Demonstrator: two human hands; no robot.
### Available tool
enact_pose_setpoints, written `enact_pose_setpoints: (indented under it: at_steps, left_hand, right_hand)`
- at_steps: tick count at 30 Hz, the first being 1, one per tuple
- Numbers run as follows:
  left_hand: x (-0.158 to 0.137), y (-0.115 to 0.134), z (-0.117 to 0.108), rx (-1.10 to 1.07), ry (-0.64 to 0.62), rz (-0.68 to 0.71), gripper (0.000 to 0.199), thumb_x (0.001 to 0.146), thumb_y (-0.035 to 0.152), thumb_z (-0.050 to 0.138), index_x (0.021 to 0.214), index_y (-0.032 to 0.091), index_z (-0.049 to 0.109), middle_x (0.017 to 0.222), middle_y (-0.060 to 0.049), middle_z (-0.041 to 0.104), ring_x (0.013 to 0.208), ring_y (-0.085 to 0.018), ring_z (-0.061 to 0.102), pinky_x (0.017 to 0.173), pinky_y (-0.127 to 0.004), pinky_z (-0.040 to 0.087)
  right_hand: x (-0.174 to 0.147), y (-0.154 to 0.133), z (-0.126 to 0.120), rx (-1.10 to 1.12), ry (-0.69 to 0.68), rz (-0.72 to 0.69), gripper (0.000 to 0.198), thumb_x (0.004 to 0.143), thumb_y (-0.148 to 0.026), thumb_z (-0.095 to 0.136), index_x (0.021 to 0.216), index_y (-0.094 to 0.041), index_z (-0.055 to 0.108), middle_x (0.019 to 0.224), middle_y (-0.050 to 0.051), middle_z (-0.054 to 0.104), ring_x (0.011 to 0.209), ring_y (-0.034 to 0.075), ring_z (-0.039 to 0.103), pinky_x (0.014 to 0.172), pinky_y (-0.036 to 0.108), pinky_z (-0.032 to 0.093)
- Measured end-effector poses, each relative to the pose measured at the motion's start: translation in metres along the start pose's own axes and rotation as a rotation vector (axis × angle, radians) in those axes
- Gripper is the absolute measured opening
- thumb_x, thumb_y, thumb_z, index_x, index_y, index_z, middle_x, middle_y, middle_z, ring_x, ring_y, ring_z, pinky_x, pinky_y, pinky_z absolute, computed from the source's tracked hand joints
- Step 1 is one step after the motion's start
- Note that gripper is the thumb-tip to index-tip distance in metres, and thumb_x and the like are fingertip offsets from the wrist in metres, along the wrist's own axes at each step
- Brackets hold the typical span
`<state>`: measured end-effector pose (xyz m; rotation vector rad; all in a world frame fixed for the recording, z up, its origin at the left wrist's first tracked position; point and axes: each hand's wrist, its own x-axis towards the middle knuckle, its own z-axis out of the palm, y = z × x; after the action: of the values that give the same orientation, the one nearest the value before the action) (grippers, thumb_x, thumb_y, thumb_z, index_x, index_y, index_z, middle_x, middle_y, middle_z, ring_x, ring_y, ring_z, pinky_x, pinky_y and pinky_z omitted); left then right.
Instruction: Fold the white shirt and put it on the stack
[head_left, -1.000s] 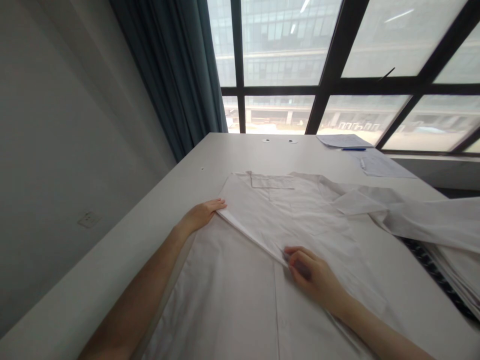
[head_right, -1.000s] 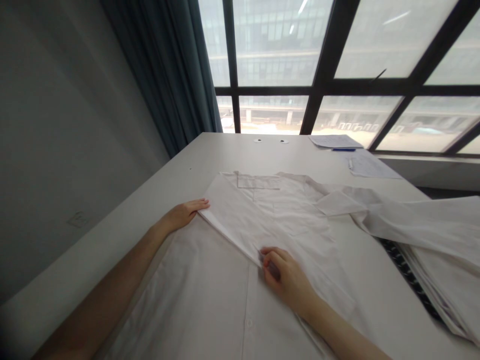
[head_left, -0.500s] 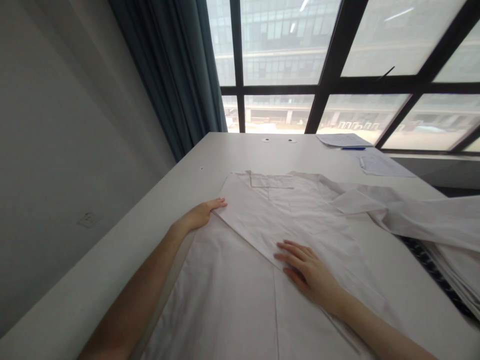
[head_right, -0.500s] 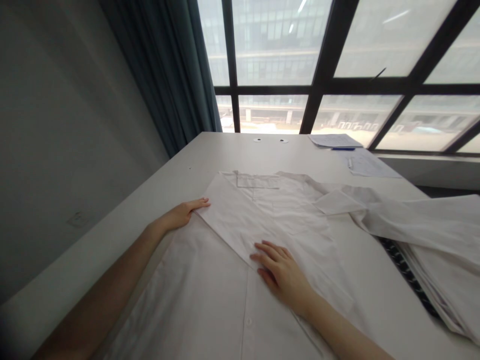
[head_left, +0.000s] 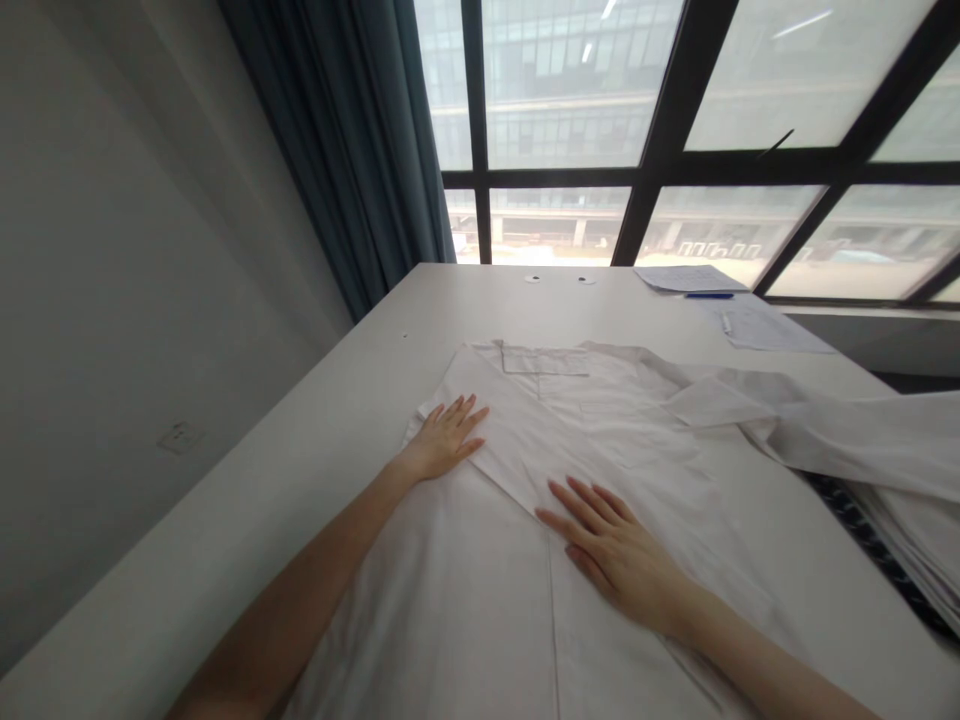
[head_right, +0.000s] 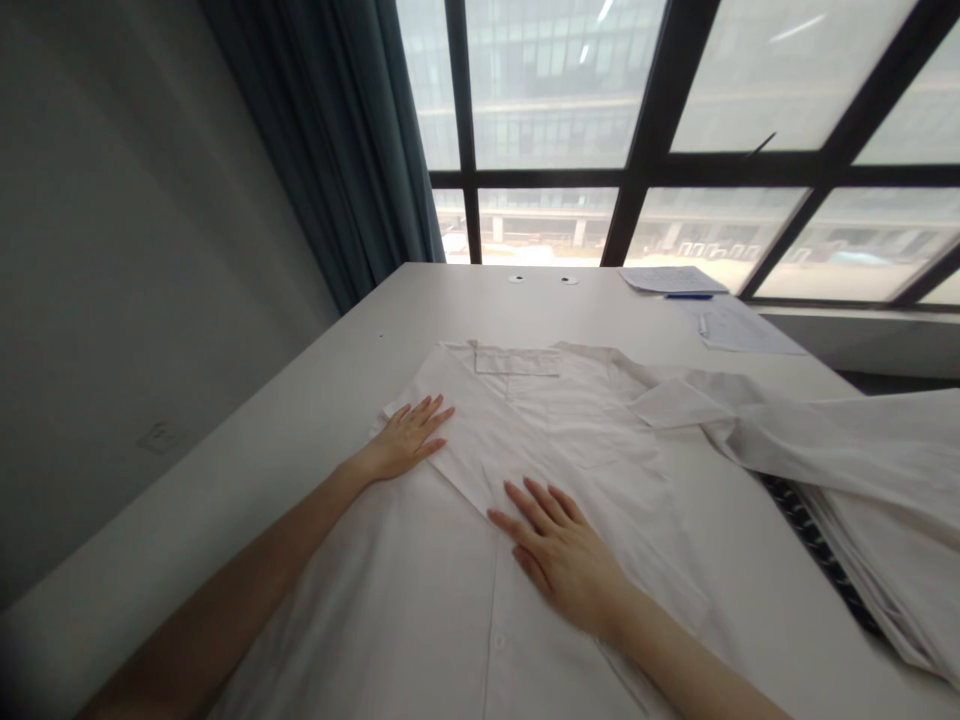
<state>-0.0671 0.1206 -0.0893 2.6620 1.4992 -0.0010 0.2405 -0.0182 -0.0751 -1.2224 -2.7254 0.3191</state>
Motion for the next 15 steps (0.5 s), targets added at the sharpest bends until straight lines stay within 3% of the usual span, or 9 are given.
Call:
enact_pose_setpoints:
  at_steps: [8,15]
  left_hand:
    - [-0.002,-0.011,-0.001,0.038,0.028,-0.075,0.068,0.096,0.058,0.025,0.151,0.019,0.02,0.157,-0.011,0.013,0.145,-0.026,0.011,0.116,-0.047,0.012]
    - [-0.003,-0.009,-0.002,0.061,0.037,-0.086,0.067,0.096,0.056,0.024,0.151,0.018,0.021,0.157,-0.012,0.014,0.145,-0.025,0.013,0.115,-0.045,0.013]
  right_hand:
    - [-0.017,0.005,0.001,-0.042,-0.044,-0.019,0.064,0.097,-0.051,0.034,0.152,-0.032,0.006,0.158,0.003,0.012,0.144,0.026,0.013,0.114,0.048,0.021]
    - [-0.047,0.001,-0.002,-0.008,-0.065,-0.018,0.072,0.095,-0.053,0.039,0.152,-0.029,0.003,0.157,0.005,0.017,0.143,0.028,0.018,0.113,0.05,0.024]
